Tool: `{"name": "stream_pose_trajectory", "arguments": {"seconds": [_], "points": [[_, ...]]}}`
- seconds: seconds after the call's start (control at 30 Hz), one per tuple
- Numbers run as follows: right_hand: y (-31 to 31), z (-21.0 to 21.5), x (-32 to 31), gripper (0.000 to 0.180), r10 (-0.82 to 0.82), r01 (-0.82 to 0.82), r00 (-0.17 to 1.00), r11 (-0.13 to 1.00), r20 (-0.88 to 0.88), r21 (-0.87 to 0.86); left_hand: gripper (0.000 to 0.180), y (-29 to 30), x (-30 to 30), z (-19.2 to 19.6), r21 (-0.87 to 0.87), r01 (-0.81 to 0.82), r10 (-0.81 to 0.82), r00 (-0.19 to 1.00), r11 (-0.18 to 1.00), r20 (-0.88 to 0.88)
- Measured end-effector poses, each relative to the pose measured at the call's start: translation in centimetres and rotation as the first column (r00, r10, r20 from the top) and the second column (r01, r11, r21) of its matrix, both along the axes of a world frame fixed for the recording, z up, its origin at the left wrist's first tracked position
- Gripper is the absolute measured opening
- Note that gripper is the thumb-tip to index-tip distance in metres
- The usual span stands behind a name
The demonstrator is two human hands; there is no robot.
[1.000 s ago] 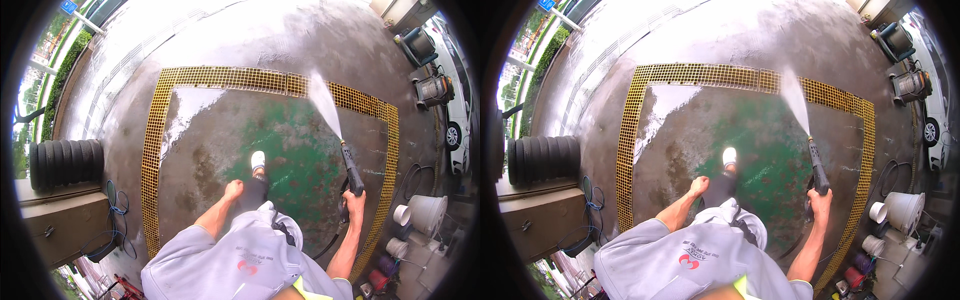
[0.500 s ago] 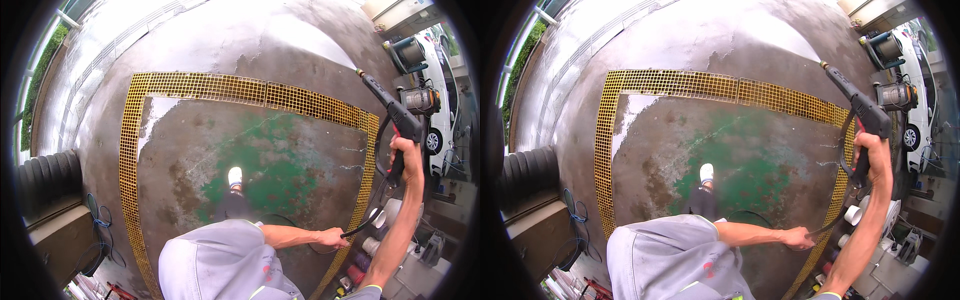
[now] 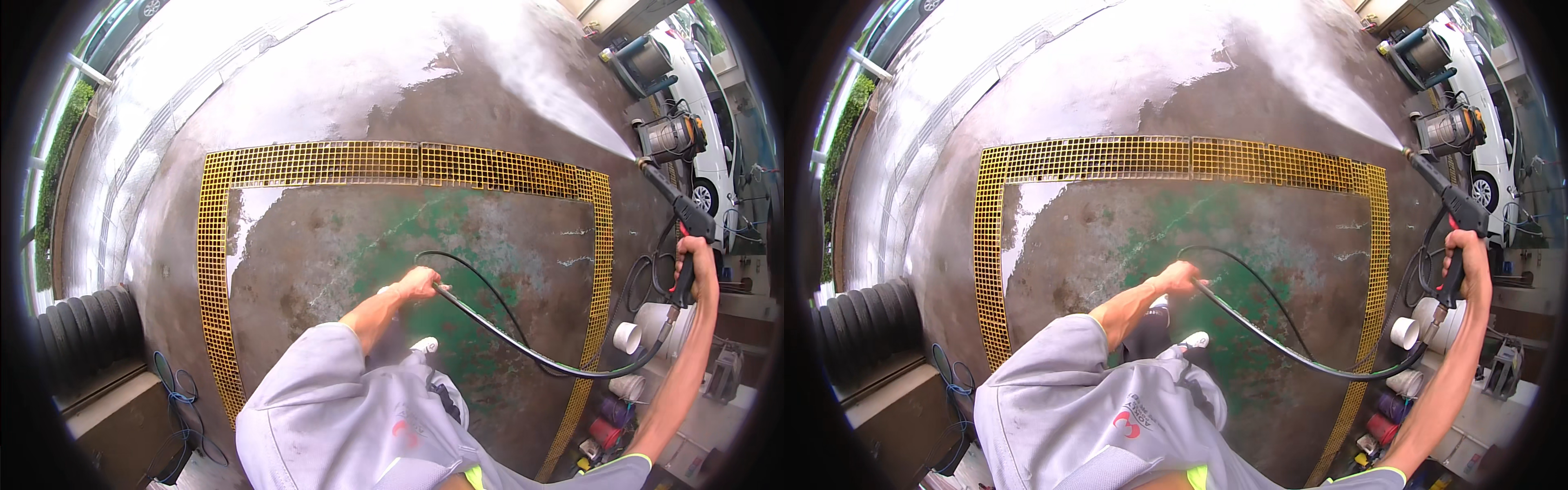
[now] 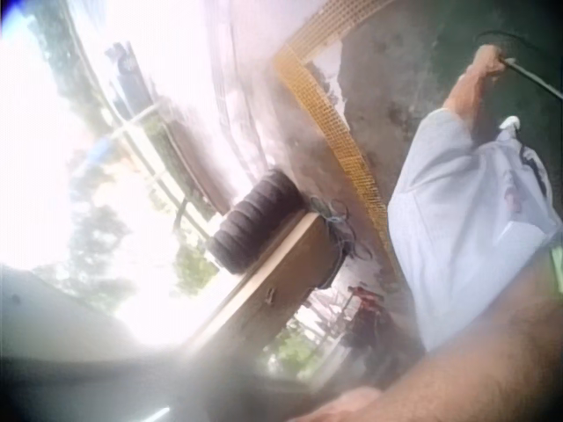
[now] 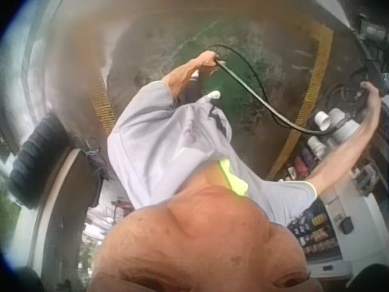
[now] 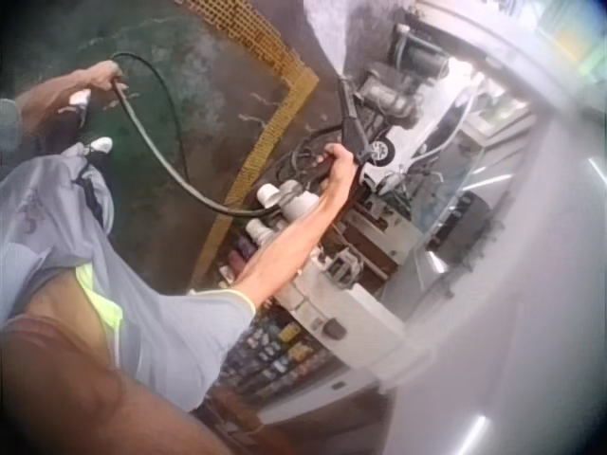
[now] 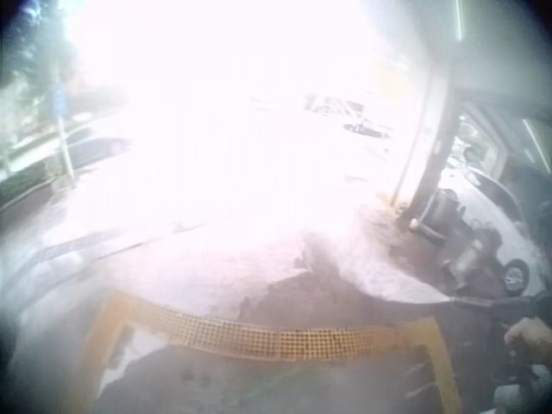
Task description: The person uses a high-pressure washer to clean a concrete floor inside a garage and then moves outside to clean the sidewalk and a metal manhole cover. The person systematically sprays the surfaces, moving the nozzle back and forth to remove dirt and grime.
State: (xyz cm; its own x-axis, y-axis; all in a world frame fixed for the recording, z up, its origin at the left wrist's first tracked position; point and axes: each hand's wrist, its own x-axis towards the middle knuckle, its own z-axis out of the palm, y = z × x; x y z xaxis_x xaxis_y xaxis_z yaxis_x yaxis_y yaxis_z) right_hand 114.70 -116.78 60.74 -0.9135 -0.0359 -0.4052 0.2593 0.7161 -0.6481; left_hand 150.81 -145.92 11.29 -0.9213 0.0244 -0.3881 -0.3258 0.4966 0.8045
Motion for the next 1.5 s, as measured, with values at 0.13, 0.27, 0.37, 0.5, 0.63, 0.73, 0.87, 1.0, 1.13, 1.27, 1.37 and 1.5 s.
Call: {"name": "stream_pose_trajectory", "arguments": {"seconds": [0.13,0.27,0.37,0.5,0.63,0.73,0.87,1.0,1.13,1.27,1.37,1.5], "points": [[4.8,-7.6,0.0,0.010,-0.068,0.071,0.997,0.994,0.032,-0.081,0.053,-3.0,6.3,4.2,-0.058,-0.298,0.300,0.954,0.953,0.027],[5.0,-14.9,0.0,0.008,-0.143,0.139,0.989,0.986,-0.043,-0.092,0.056,-5.5,13.3,6.4,-0.164,-0.624,0.643,0.758,0.764,0.112],[2.7,-21.2,-0.4,0.006,-0.080,0.077,0.996,0.996,-0.044,-0.053,0.050,-6.2,15.4,8.2,-0.233,-0.719,0.748,0.661,0.655,0.060],[-3.5,-29.8,0.6,0.007,0.071,-0.067,0.995,0.996,0.066,-0.064,0.041,-6.8,16.8,10.1,-0.303,-0.761,0.780,0.620,0.573,-0.082],[-9.1,-34.9,3.9,0.017,0.213,-0.211,0.968,0.977,0.135,-0.029,0.037,-6.4,18.5,12.9,-0.382,-0.750,0.766,0.625,0.539,-0.147],[-11.8,-35.9,6.7,0.020,0.316,-0.305,0.933,0.948,0.172,-0.090,0.036,-4.9,21.6,13.7,-0.396,-0.787,0.824,0.554,0.472,-0.120],[-13.1,-36.1,8.3,0.018,0.401,-0.381,0.905,0.912,0.143,-0.153,0.035,-2.7,23.2,14.9,-0.393,-0.827,0.876,0.472,0.402,-0.097],[-13.6,-35.4,7.9,0.017,0.495,-0.480,0.863,0.866,0.105,-0.139,0.033,-1.2,22.0,15.8,-0.430,-0.801,0.819,0.536,0.417,-0.205],[-13.9,-32.9,7.1,0.019,0.571,-0.566,0.819,0.820,0.059,-0.089,0.037,-0.5,19.7,15.9,-0.405,-0.785,0.775,0.586,0.469,-0.238],[-12.1,-31.0,5.6,0.019,0.589,-0.586,0.808,0.806,0.006,-0.087,0.035,0.7,17.3,15.9,-0.424,-0.757,0.730,0.629,0.498,-0.266],[-8.4,-30.9,1.8,0.018,0.509,-0.506,0.861,0.858,0.008,-0.089,0.035,2.2,14.5,16.4,-0.438,-0.714,0.678,0.684,0.546,-0.270],[-1.4,-29.3,-3.3,0.017,0.248,-0.245,0.968,0.967,0.031,-0.062,0.037,5.0,11.4,17.7,-0.444,-0.670,0.649,0.726,0.595,-0.225]]}}
